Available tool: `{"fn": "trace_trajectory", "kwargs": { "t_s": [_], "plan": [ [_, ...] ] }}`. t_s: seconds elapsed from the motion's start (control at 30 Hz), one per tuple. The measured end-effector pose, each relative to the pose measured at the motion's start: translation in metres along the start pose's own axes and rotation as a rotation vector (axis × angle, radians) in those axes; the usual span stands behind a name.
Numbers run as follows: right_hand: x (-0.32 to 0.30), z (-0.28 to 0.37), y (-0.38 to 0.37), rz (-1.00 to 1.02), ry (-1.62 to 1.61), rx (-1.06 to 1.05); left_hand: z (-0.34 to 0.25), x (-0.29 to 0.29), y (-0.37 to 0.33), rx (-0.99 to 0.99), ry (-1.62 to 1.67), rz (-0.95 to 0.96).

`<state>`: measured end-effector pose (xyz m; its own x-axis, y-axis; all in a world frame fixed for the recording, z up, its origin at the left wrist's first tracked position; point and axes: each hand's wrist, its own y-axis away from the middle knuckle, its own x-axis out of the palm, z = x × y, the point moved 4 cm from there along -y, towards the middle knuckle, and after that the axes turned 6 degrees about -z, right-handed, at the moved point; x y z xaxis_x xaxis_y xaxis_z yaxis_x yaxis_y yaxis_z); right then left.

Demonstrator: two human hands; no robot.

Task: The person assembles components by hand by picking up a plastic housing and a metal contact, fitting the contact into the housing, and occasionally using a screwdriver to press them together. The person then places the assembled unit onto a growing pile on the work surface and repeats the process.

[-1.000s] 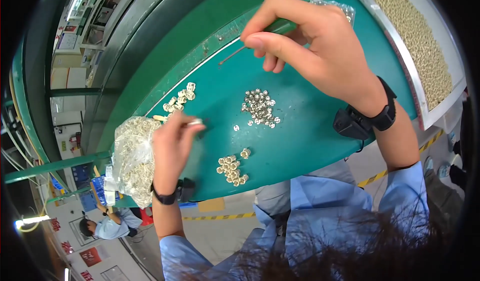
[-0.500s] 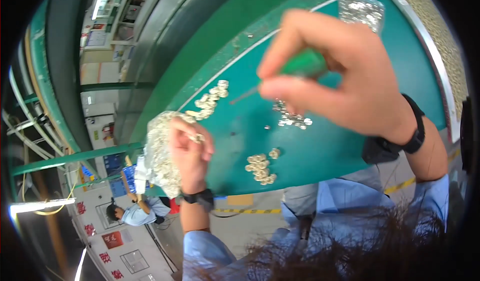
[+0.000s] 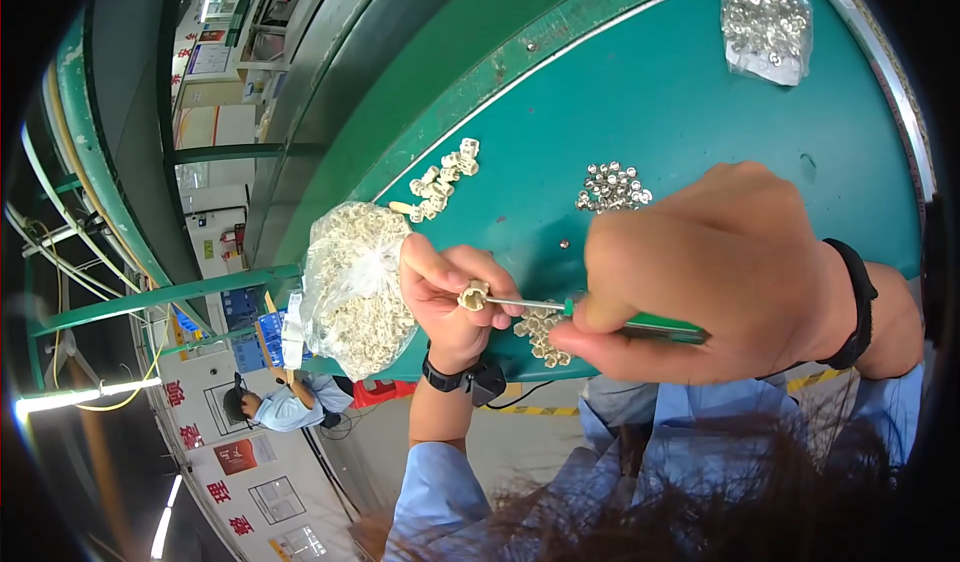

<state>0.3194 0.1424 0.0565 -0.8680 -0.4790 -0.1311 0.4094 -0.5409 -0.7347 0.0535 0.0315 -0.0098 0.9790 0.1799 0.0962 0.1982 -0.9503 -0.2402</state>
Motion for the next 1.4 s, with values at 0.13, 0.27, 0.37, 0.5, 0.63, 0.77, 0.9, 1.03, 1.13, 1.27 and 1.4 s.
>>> {"fn": "trace_trajectory", "kwargs": {
  "t_s": [0.13, 0.27, 0.37, 0.5, 0.63, 0.77, 0.9, 1.03, 1.13, 1.27, 1.4],
  "plan": [
    [0.004, -0.004, 0.005, 0.025, 0.047, 0.017, 0.005, 0.000, 0.004, -0.028, -0.015, 0.011],
    [0.003, -0.002, 0.011, 0.062, 0.114, -0.053, 0.007, 0.000, 0.006, -0.009, -0.018, -0.028],
    [0.001, 0.000, 0.014, 0.115, 0.189, -0.101, 0.011, -0.009, 0.007, 0.069, -0.104, -0.057],
    [0.011, -0.004, 0.017, 0.031, 0.139, -0.131, 0.011, -0.018, 0.015, 0.173, -0.308, -0.086],
    [0.016, 0.002, 0.016, -0.072, 0.217, -0.141, 0.012, -0.016, 0.017, 0.104, -0.303, -0.114],
    [0.009, 0.004, 0.012, 0.102, 0.232, -0.197, 0.016, -0.021, 0.017, 0.105, -0.230, -0.098],
    [0.019, -0.003, 0.018, 0.040, 0.219, -0.181, 0.016, -0.026, 0.025, 0.090, -0.321, -0.192],
    [0.018, -0.005, 0.015, 0.058, 0.248, -0.200, 0.019, -0.036, 0.035, 0.001, -0.441, -0.428],
    [0.019, -0.005, 0.016, 0.062, 0.227, -0.243, 0.020, -0.030, 0.035, -0.040, -0.356, -0.416],
    [0.020, -0.007, 0.017, 0.070, 0.216, -0.282, 0.019, -0.019, 0.032, -0.094, -0.241, -0.400],
    [0.025, -0.005, 0.014, -0.107, 0.027, -0.199, 0.015, -0.007, 0.029, -0.144, -0.128, -0.386]
  ]
}}
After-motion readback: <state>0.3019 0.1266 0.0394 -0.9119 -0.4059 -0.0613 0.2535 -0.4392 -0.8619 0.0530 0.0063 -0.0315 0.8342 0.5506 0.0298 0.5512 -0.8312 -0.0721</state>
